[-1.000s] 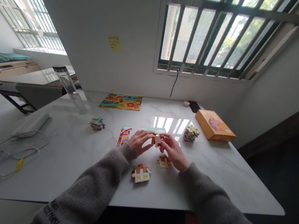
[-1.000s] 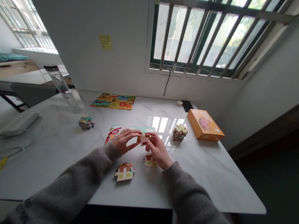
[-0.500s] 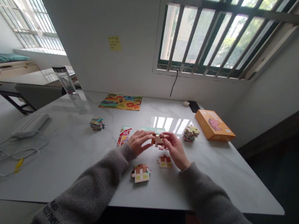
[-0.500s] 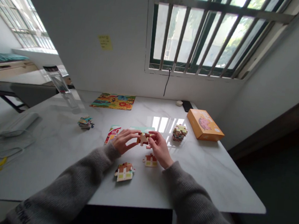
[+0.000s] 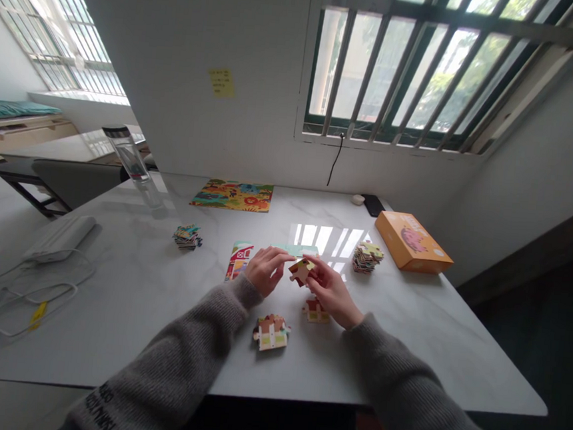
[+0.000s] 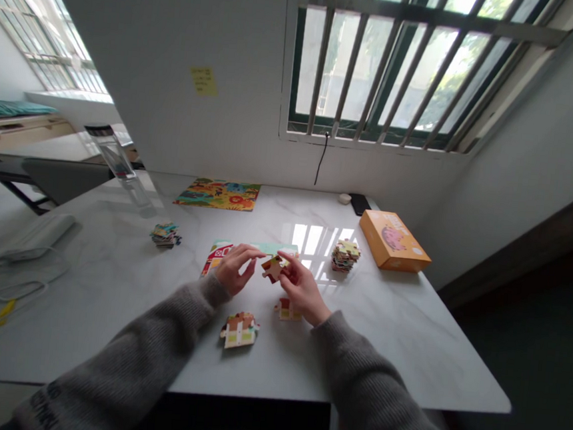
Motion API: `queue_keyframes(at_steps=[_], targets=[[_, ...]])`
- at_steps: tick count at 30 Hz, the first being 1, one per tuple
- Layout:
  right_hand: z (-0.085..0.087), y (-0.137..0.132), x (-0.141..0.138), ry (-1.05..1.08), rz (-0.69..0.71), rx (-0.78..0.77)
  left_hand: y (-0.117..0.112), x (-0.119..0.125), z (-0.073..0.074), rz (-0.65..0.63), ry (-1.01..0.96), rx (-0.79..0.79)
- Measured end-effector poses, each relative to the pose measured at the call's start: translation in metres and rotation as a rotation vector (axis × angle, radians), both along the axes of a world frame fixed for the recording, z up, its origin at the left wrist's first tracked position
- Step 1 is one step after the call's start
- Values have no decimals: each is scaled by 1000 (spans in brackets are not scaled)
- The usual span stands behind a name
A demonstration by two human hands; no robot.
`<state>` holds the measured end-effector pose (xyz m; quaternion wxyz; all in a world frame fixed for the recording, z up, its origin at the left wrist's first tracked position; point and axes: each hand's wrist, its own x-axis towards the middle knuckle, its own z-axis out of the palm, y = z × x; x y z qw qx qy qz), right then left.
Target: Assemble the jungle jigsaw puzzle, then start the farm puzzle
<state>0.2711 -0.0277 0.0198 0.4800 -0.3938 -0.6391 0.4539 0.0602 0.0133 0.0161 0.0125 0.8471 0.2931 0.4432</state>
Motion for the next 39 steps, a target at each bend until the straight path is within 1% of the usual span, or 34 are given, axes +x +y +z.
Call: queue_keyframes(at_steps=[2, 5, 7, 8, 10, 15, 18, 20, 22, 24, 25, 27, 30, 32, 34, 36, 39], targets=[[1, 1, 0, 34, 0, -33, -2, 2, 2, -18, -85, -108], [2, 0, -1, 60, 3, -56, -2, 4, 3, -91, -200, -382], [2, -1, -3, 32, 5, -45, 0, 5, 3, -119, -254, -526], [2, -1, -4, 5, 5, -33, 1, 4, 2, -123, -272, -566], [2, -2, -4, -43, -3, -7, 2, 4, 1, -126, -288, -587], [0, -1, -3, -39, 2, -2, 1, 4, 2, -163, -265, -558], [0, -1, -3, -17, 2, -46, 0, 4, 1, -125, -296, -538], [0, 0, -2, 48, -56, -97, 0, 2, 1, -89, -267, -426], [0, 2, 0, 147, -113, -159, 0, 1, 2, -47, -155, -234], [-1, 4, 2, 244, -125, -207, 0, -1, 4, 3, -35, -61], [-2, 5, 2, 280, -117, -223, 0, -1, 4, 22, 7, -5], [-3, 5, 3, 316, -93, -238, 0, -1, 4, 41, 45, 52], [-4, 4, 1, 303, -74, -223, 1, 1, 2, 34, 62, 59], [-3, 3, 1, 247, -66, -192, 1, 1, 1, 27, 54, 43], [0, 2, 4, 125, -62, -123, 0, 2, 1, 14, 37, 33], [3, 2, 11, -52, -95, 21, -1, 2, 3, -5, 32, 26], [7, 2, 25, -318, -155, 290, -3, 4, 3, -48, 68, -3]])
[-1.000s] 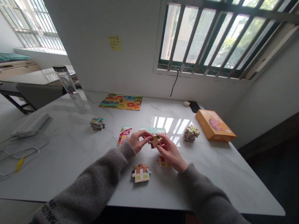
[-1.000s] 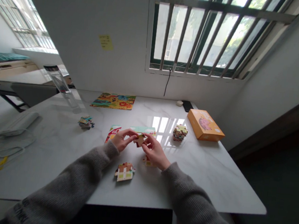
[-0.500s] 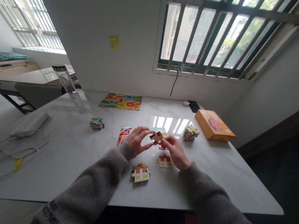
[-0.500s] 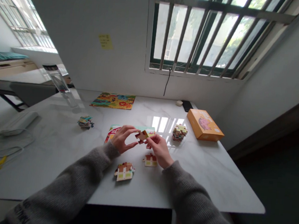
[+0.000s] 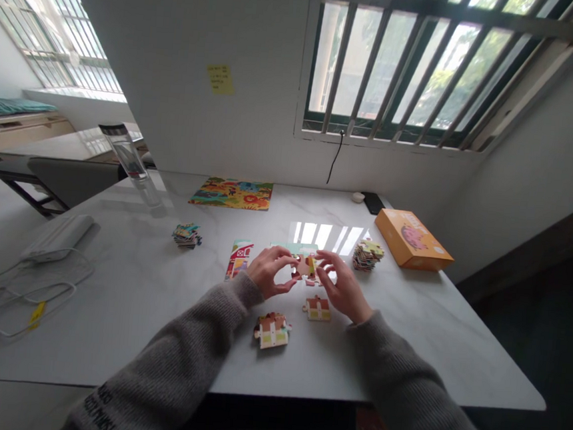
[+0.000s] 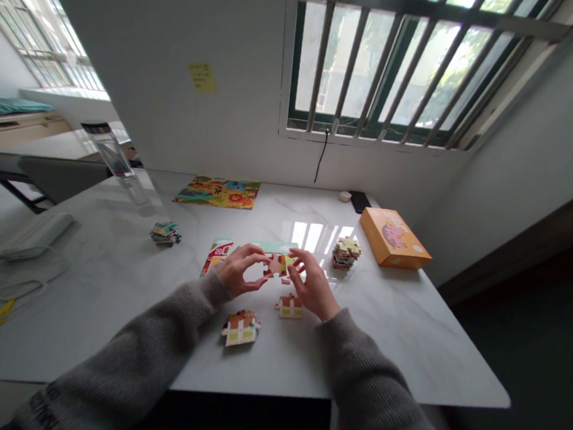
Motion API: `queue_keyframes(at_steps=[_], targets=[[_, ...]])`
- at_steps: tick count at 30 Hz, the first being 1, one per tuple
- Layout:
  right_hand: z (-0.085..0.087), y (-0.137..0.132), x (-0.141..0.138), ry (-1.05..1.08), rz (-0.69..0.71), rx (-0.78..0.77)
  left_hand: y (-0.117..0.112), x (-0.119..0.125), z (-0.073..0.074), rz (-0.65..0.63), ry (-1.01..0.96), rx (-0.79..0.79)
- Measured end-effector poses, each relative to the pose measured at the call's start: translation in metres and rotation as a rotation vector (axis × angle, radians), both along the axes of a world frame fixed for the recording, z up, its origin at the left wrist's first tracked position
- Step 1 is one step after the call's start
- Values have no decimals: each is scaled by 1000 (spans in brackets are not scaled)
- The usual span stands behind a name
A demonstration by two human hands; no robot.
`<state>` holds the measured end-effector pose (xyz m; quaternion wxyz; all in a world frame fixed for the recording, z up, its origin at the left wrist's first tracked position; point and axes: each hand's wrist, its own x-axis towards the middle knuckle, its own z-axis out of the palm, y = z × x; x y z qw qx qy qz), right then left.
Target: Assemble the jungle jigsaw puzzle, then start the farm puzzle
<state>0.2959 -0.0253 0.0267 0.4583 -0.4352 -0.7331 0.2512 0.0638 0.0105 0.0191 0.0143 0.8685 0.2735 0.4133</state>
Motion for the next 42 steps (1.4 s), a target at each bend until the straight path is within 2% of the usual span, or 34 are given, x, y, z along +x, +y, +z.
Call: queue_keyframes(at_steps=[4, 8, 13, 18, 25, 30, 38, 42], targets=[[2, 0, 11, -199, 45, 122, 1, 2, -5, -60, 50, -41], [4, -2, 9, -241, 151, 174, 2, 2, -9, -79, 63, -79], [0, -3, 9, -286, 234, 200, -2, 4, -4, -104, 22, -152], [-7, -3, 23, -313, 210, 163, -5, 5, -4, -172, -1, -238], [-16, -9, 50, -417, 155, 67, -1, 4, -16, -202, 221, -275], [-18, -15, 48, -497, 163, 73, -4, 13, -22, -235, 300, -297], [-15, -18, 45, -561, 158, 95, -3, 21, -20, -177, 364, -273], [-15, -19, 45, -580, 166, 106, 3, 28, -19, -203, 380, -266]])
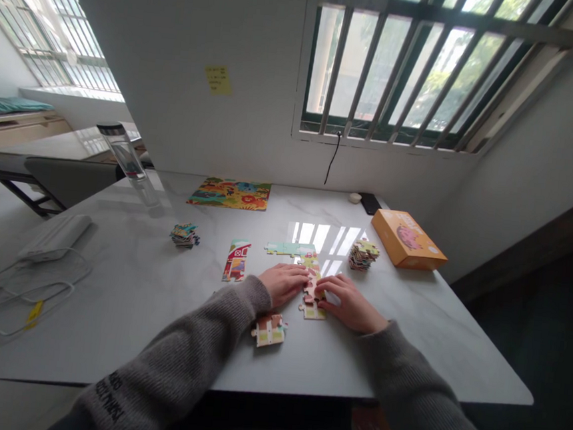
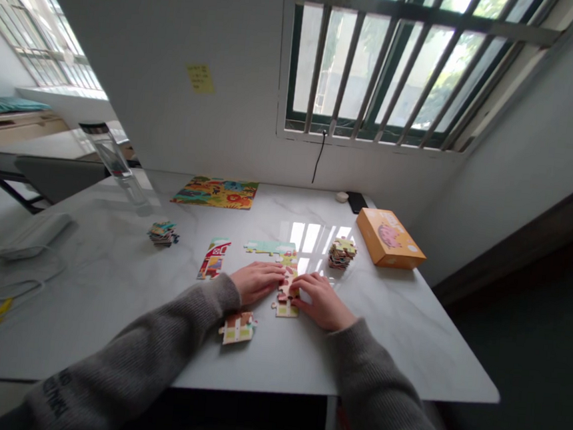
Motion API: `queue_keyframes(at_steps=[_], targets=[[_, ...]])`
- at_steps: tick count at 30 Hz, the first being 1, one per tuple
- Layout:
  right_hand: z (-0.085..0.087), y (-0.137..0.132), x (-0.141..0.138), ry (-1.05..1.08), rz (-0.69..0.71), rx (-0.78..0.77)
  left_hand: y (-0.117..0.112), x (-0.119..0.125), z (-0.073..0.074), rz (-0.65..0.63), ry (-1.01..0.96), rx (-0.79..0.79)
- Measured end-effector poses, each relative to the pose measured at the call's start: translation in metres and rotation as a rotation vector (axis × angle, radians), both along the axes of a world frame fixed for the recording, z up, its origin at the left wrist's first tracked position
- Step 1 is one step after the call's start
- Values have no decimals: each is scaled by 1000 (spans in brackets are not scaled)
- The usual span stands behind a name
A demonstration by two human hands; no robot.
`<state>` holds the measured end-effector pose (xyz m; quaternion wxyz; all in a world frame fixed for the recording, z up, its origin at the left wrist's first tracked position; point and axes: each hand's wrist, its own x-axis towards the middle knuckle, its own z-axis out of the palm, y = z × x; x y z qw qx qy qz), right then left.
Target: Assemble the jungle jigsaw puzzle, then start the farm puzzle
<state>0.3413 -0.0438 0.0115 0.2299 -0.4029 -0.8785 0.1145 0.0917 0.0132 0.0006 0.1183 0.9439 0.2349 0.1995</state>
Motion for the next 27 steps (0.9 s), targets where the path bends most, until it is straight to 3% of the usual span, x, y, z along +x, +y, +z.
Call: queue_keyframes(at_steps=[4, 10, 15, 27], targets=[[2, -1, -3, 5, -1, 16, 3, 9, 5, -70, -21, -22], [-1, -3, -4, 20, -51, 20, -1, 15, 15, 11, 58, -37], [-4, -17, 0, 79, -86, 6, -3, 18, 12, 67, 115, 9], [-7, -48, 2, 16, -70, 27, -6, 19, 14, 27, 123, 50]])
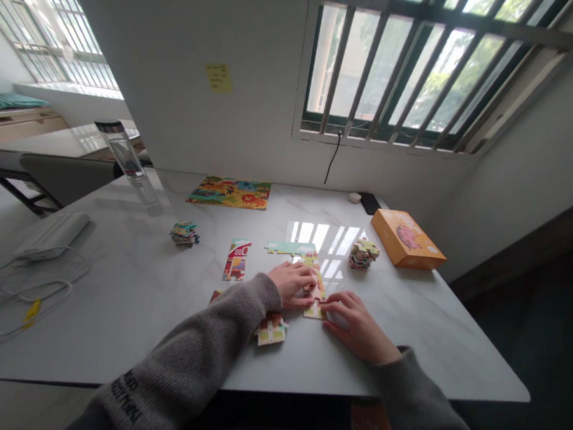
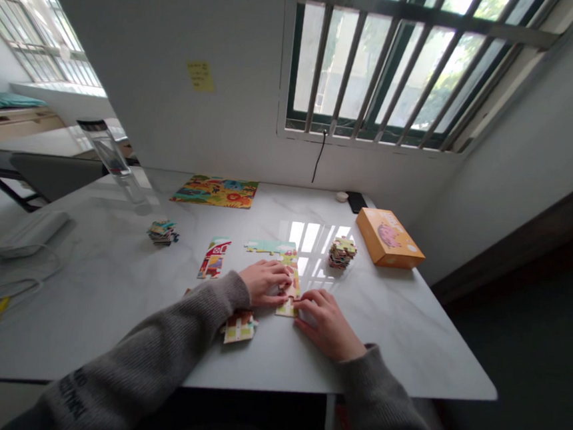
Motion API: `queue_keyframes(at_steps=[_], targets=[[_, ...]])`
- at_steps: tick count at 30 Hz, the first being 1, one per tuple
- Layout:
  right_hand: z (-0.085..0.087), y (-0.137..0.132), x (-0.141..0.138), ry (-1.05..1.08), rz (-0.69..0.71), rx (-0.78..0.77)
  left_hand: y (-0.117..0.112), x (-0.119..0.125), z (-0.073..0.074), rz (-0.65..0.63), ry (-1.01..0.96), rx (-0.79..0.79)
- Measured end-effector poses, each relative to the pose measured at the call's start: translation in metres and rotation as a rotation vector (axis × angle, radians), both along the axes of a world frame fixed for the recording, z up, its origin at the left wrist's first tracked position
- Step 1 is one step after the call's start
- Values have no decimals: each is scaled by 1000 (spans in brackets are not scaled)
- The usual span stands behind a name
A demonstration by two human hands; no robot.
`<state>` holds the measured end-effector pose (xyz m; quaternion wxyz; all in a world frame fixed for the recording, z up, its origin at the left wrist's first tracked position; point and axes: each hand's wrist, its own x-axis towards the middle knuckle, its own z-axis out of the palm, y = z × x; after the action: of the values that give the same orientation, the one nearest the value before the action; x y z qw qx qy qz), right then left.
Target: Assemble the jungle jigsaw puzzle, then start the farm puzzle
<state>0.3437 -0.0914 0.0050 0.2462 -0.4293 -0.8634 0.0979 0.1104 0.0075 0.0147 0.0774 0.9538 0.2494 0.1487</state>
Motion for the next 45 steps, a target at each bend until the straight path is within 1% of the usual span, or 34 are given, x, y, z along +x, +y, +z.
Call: queue_keyframes(at_steps=[6, 13, 17, 23, 33, 38, 45], targets=[[1, -4, -2, -15, -21, 32, 1, 1, -1, -11, -32, 18], [2, -13, -2, -25, -26, 13, 0, 2, -2, -7, -25, 21], [4, -16, -4, -25, -26, 34, 0, 2, -2, -16, -31, 16], [4, -18, -8, -58, -20, 49, 1, 4, -3, -35, -41, 51], [7, -26, -12, -58, 13, 13, 2, 3, -1, -51, -58, 55], [9, -26, -13, -82, -9, -5, 2, 3, -1, -60, -48, 54], [19, -25, -15, -112, -8, -124, 2, 1, -1, -64, -12, 48]])
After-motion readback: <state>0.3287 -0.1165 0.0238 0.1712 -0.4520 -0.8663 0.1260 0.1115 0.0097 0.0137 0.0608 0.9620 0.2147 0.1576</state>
